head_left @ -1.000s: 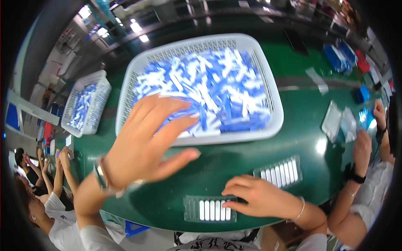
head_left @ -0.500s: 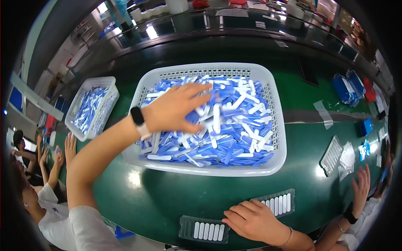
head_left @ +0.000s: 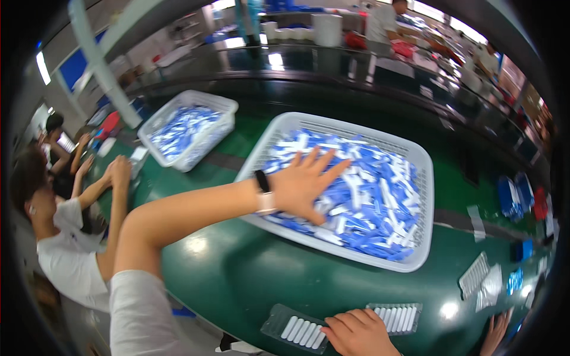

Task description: The person removes protective film from strips by hand and places the strips into slots of plastic trays.

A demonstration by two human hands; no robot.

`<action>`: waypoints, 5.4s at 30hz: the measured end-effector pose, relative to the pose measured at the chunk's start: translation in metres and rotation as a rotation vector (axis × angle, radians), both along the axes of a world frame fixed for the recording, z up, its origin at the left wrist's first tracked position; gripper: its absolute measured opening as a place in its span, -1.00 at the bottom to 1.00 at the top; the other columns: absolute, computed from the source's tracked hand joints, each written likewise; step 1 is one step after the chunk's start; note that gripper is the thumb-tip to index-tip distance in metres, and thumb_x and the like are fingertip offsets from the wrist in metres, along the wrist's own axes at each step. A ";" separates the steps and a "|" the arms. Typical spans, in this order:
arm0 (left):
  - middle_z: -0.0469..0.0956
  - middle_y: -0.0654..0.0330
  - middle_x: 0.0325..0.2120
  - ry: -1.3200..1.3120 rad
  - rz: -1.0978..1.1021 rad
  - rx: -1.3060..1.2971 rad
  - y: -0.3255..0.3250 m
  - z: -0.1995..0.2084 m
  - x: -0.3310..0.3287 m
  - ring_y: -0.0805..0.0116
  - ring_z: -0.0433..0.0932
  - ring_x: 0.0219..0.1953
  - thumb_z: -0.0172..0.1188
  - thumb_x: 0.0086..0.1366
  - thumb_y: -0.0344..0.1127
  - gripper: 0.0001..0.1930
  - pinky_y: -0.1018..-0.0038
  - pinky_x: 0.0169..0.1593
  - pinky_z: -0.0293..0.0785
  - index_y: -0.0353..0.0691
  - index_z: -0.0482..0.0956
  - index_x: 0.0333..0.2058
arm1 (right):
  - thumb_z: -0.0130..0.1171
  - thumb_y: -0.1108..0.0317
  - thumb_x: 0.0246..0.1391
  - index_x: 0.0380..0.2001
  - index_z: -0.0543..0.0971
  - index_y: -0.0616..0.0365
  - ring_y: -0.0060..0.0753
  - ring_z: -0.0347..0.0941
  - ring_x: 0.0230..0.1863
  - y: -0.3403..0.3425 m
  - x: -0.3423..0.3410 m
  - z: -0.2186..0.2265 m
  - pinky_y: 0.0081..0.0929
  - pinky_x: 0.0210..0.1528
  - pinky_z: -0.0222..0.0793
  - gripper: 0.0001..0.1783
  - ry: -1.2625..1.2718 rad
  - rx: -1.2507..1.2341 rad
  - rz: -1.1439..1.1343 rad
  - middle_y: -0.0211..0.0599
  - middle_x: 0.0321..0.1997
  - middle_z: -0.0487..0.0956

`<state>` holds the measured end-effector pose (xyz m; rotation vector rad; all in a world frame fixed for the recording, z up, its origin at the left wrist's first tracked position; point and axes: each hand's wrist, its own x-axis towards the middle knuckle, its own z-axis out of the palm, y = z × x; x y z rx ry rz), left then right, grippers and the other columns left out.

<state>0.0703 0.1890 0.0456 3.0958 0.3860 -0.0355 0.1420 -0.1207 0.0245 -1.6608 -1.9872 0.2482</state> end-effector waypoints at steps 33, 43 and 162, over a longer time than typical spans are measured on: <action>0.43 0.02 -0.09 -0.221 0.127 0.233 -0.010 -0.015 0.050 0.02 0.43 -0.01 0.26 -0.10 -0.46 -0.30 0.00 -0.03 0.38 -0.30 0.26 0.10 | 0.28 0.32 -0.09 -0.56 0.58 0.10 -0.30 0.47 -0.48 0.013 0.005 -0.034 -0.39 -0.40 0.37 -0.88 0.106 0.129 -0.203 -0.41 -0.54 0.54; 0.51 -0.14 -0.20 -0.300 0.026 0.113 0.002 -0.004 0.058 -0.16 0.49 -0.14 0.18 -0.15 -0.54 -0.40 0.14 -0.09 0.42 -0.33 0.35 -0.01 | 0.06 0.23 0.11 -0.49 0.46 0.17 -0.22 0.43 -0.30 0.003 0.004 -0.055 -0.30 -0.22 0.38 -0.76 0.134 0.065 -0.119 -0.27 -0.46 0.46; 0.19 0.29 -0.68 0.044 0.581 -2.150 -0.168 0.006 -0.106 0.54 0.09 -0.77 -0.15 0.37 0.11 -0.61 0.66 -0.75 -0.02 -0.10 0.27 -0.42 | 0.09 0.28 0.17 -0.33 0.54 0.30 -0.57 0.50 -0.47 0.034 -0.030 0.011 -0.61 -0.46 0.44 -0.75 1.258 0.006 -0.033 -0.32 -0.36 0.56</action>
